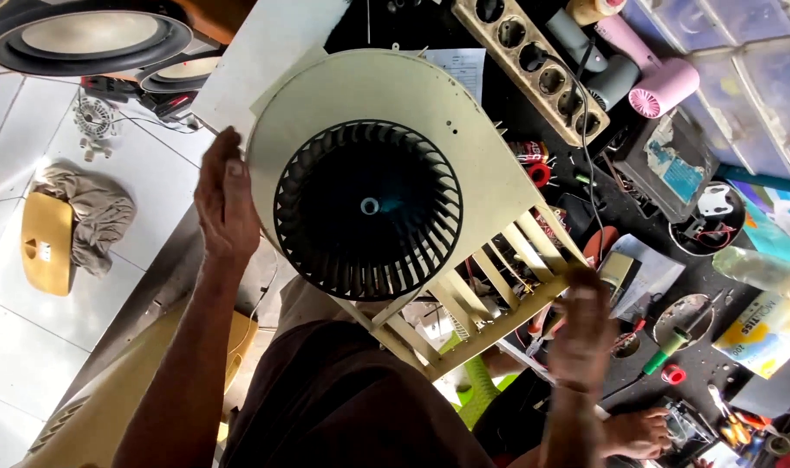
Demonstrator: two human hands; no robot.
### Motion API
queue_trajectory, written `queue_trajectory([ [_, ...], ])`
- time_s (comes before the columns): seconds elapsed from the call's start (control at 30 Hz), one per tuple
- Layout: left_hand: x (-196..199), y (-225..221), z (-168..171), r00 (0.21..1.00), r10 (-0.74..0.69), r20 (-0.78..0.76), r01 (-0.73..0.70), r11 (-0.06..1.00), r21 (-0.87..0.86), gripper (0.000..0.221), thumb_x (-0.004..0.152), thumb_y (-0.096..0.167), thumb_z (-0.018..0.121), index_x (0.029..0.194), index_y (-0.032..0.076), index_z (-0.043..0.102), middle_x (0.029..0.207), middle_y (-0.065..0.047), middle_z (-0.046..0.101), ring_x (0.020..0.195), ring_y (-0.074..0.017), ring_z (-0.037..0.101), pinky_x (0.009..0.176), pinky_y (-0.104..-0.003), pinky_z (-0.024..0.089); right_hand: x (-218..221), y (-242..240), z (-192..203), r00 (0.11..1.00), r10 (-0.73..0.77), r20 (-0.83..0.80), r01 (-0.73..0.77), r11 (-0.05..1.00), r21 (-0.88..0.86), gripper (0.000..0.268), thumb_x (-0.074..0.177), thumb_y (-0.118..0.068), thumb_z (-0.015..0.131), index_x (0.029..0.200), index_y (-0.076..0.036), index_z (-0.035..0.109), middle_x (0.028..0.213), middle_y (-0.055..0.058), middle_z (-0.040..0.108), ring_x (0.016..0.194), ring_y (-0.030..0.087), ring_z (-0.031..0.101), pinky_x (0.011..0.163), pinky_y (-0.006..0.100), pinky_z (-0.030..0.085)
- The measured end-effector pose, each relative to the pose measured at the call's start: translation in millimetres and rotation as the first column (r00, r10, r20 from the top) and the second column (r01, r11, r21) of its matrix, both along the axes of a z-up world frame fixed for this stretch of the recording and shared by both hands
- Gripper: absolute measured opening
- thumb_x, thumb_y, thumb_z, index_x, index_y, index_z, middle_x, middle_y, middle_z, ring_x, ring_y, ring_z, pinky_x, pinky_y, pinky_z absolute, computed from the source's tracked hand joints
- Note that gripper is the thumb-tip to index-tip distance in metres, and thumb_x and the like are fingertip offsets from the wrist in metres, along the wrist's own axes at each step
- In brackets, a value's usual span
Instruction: Servicing a centrifugal blower fan by manipulating the impeller hub on a repair bench using hands and pliers.
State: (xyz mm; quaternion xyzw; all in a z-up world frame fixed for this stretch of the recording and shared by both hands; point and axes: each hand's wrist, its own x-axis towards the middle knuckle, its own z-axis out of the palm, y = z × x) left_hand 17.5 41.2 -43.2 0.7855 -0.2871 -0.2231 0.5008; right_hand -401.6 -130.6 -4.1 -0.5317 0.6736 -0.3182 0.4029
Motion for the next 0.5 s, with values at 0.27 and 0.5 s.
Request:
queue_trajectory([
  [0.27,8,10,-30,0.994,0.109,0.021,-0.11,0.943,0.313,0.065,0.106,0.048,0.062,0.158,0.016,0.04,0.128,-0.033,0.057,0.115,-0.0611,0.058,0.095,-0.07,0.047,188,67,-12,0.922,0.302,0.242,-0.358,0.904,0.235,0.094,0.096,-0.024,0.074,0.161,0.004,0.013,0.144,0.038,0.048,0.138,0.045,0.048,0.111,0.058,0.049],
  [0.5,33,16,-40,0.969,0.087,-0.23,-0.017,0.958,0.288,0.056,0.106,0.05,0.057,0.153,0.021,0.05,0.106,-0.029,0.071,0.101,-0.052,0.068,0.092,-0.061,0.053,166,50,-45,0.947,0.304,0.108,-0.322,0.904,0.281,0.065,0.084,0.001,0.071,0.144,-0.008,0.049,0.127,0.022,0.068,0.117,0.031,0.069,0.098,0.047,0.058],
])
